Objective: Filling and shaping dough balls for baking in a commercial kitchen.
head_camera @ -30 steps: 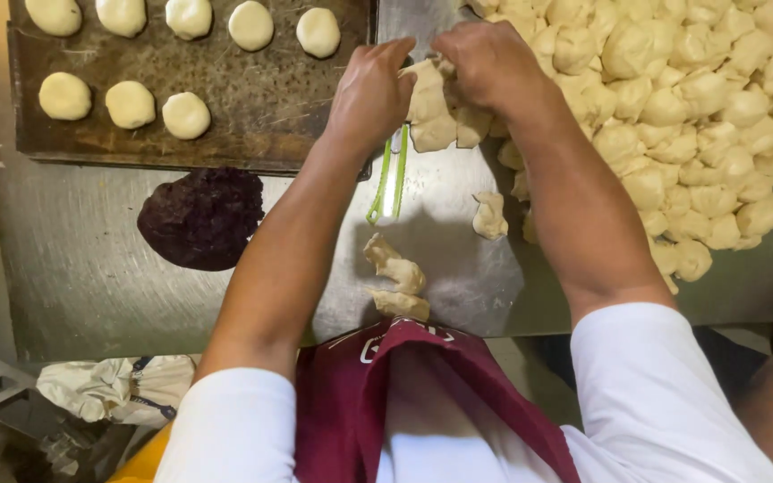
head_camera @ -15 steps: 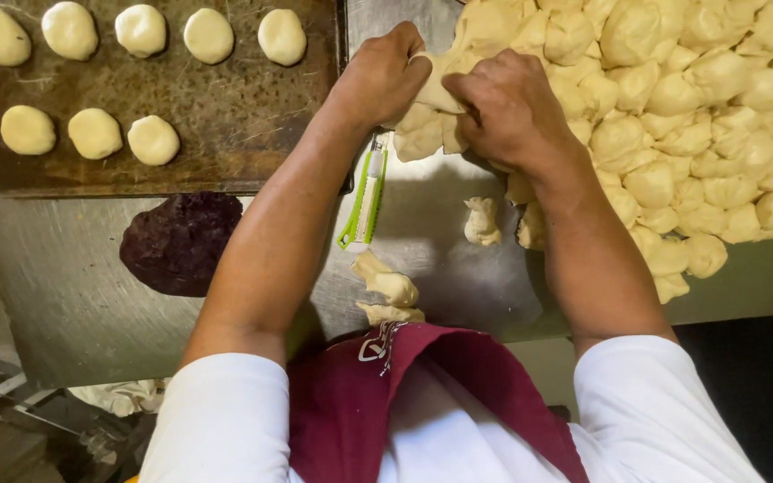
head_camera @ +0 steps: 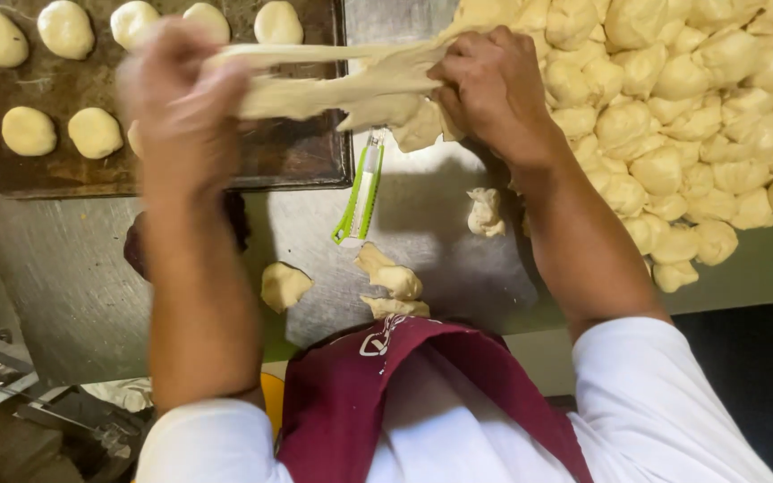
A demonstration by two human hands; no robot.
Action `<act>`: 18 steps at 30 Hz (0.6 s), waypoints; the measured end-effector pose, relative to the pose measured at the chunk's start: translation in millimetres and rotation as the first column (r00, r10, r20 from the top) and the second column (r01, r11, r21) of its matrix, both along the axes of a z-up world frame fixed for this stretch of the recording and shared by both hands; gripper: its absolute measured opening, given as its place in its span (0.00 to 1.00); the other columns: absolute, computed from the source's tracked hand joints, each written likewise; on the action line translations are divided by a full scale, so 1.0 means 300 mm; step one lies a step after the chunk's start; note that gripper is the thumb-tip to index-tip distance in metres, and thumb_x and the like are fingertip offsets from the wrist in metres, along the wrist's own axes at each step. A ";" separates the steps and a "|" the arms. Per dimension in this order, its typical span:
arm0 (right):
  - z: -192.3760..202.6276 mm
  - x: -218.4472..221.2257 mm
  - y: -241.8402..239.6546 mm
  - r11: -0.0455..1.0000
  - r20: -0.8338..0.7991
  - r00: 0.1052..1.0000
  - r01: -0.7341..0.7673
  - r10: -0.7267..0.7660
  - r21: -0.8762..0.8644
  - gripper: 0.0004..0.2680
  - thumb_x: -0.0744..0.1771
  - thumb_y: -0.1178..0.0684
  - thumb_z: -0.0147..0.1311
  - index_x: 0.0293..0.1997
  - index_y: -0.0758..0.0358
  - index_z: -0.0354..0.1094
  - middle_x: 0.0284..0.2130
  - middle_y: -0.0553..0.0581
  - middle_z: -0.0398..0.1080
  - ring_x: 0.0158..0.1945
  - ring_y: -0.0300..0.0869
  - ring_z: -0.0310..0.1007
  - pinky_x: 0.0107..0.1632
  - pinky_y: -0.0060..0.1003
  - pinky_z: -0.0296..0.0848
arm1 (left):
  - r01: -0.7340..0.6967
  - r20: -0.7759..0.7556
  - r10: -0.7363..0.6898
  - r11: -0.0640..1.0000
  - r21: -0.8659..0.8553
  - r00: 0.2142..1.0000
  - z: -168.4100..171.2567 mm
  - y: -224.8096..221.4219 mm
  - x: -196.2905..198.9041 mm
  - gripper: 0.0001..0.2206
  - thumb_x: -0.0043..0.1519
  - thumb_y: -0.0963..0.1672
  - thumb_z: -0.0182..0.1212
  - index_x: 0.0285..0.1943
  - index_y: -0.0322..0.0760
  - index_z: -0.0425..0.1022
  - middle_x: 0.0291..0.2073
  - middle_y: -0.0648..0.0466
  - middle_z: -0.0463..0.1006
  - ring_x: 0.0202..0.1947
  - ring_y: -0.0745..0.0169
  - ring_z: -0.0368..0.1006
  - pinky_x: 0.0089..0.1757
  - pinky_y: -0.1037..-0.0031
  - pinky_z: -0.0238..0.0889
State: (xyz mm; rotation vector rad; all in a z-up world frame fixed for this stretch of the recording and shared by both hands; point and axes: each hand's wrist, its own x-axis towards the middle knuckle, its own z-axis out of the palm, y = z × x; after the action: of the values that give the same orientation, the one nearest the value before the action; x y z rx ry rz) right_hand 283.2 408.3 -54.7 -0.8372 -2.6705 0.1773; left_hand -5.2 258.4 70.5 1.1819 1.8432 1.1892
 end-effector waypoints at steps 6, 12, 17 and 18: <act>0.081 -0.058 0.001 0.953 0.270 0.962 0.116 -0.038 -0.280 0.14 0.67 0.38 0.63 0.55 0.47 0.78 0.49 0.56 0.73 0.54 0.54 0.65 0.57 0.59 0.59 | -0.080 0.097 0.049 0.937 0.340 0.994 0.086 -0.255 -0.151 0.14 0.67 0.33 0.57 0.51 0.43 0.62 0.44 0.55 0.62 0.43 0.65 0.63 0.45 0.76 0.61; 0.139 0.034 -0.009 1.000 -0.339 0.941 0.007 -0.008 -0.004 0.06 0.65 0.57 0.69 0.42 0.65 0.79 0.40 0.59 0.67 0.43 0.50 0.70 0.43 0.45 0.72 | 0.336 0.279 -0.371 0.927 0.168 0.885 -0.045 -0.283 0.226 0.11 0.61 0.39 0.66 0.53 0.39 0.76 0.45 0.53 0.81 0.44 0.67 0.78 0.46 0.78 0.76; 0.243 0.083 -0.151 0.959 -0.442 0.896 -0.152 0.031 -0.240 0.02 0.69 0.70 0.63 0.44 0.78 0.79 0.39 0.70 0.76 0.42 0.52 0.76 0.44 0.41 0.78 | 0.793 -0.281 -0.747 0.600 0.105 0.602 -0.188 -0.258 0.362 0.13 0.63 0.44 0.62 0.54 0.33 0.80 0.53 0.51 0.83 0.76 0.38 0.43 0.73 0.47 0.32; 0.238 0.106 -0.155 0.956 -0.434 0.900 -0.146 0.022 -0.253 0.02 0.69 0.70 0.63 0.44 0.78 0.79 0.39 0.70 0.76 0.42 0.52 0.76 0.44 0.41 0.78 | 0.794 -0.266 -0.753 0.598 0.105 0.602 -0.181 -0.263 0.322 0.13 0.63 0.44 0.62 0.54 0.33 0.80 0.53 0.51 0.83 0.76 0.38 0.43 0.73 0.47 0.32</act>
State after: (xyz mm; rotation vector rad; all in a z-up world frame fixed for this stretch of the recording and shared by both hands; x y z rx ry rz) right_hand 315.1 361.8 16.9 -0.6640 -2.2904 0.6935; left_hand 91.2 179.6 16.3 2.0133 1.0549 0.7567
